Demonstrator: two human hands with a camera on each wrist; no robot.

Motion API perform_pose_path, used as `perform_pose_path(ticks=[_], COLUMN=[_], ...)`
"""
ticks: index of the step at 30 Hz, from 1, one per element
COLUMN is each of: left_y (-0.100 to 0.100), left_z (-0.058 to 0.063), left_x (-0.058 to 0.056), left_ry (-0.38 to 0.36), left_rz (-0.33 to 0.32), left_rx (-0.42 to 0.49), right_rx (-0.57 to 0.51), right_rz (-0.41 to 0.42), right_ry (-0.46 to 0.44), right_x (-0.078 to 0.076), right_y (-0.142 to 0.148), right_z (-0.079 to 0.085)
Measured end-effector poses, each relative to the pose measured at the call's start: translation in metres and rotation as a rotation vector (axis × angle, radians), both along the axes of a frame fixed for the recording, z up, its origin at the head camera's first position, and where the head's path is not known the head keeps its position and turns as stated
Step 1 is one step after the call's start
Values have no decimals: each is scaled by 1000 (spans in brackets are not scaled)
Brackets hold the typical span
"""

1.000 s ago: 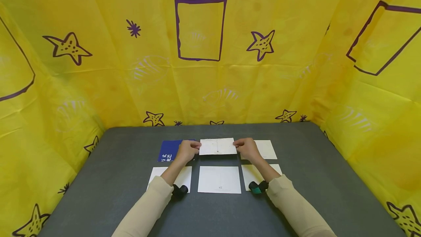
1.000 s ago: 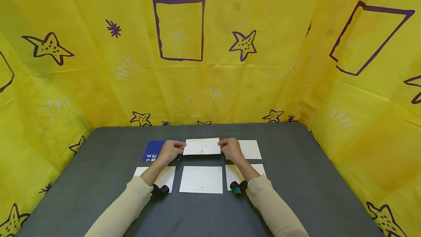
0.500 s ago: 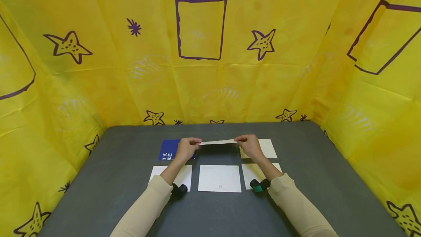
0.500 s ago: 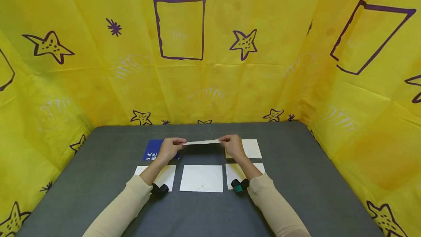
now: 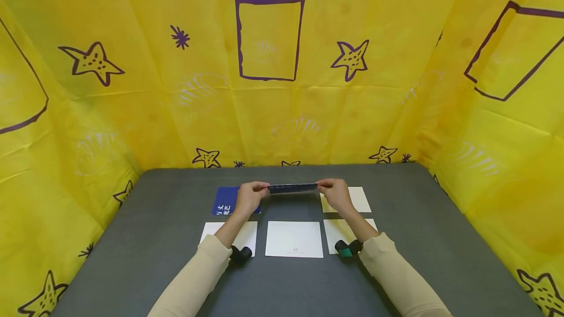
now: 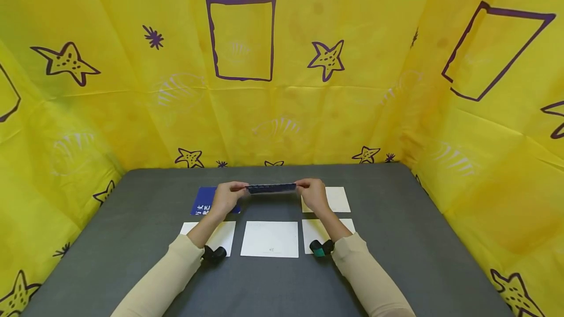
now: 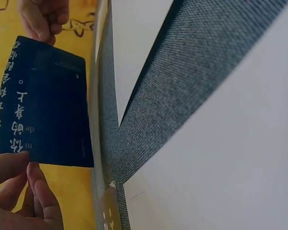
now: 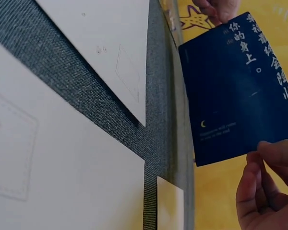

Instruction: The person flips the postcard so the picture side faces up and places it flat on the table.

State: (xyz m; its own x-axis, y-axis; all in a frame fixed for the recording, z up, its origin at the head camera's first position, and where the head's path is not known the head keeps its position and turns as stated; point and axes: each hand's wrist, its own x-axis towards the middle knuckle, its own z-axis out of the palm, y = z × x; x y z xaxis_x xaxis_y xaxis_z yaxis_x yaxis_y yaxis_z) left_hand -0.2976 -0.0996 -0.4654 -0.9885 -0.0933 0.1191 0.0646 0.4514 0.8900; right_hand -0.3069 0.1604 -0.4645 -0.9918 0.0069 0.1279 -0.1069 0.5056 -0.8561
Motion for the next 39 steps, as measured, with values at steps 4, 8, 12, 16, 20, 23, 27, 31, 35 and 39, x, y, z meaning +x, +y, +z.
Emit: perform_pose_path(ticks=[4,8,12,16,20,23,27,31,35,39], left_y=[1,1,1,2,1,1,1,1,1,0], left_z=[1,2,2,2,2,2,2,2,2,1], left_x=[1,1,1,0,-1,-1,-1,-1,-1,-1], left_ry=[2,-5,-13,-21,-43,-69,-91,-102,-112,-110], left_rz=[14,26,41,50,42,28,12,5,4,7], left_rx=[19,40,66,86,94,91,91,115,127,126], right_rx=[-3,-35,-67,-111,-142,-148,-159,-179,-191,-190], right_rz=[-18,-37,-49,-54,-56,-60,-58,-51,-48,-44], right_ry=[9,8,-2,-16,-33,-49,-63,-73,-93,-104], right_x=[0,0,0,-1,-2,-2,-1,-1,-1,-1], right_y=[0,0,-1,0,1,2,1,2,3,3], right_z=[-1,-1,0,-1,-3,-4,-5,-5,-5,-5])
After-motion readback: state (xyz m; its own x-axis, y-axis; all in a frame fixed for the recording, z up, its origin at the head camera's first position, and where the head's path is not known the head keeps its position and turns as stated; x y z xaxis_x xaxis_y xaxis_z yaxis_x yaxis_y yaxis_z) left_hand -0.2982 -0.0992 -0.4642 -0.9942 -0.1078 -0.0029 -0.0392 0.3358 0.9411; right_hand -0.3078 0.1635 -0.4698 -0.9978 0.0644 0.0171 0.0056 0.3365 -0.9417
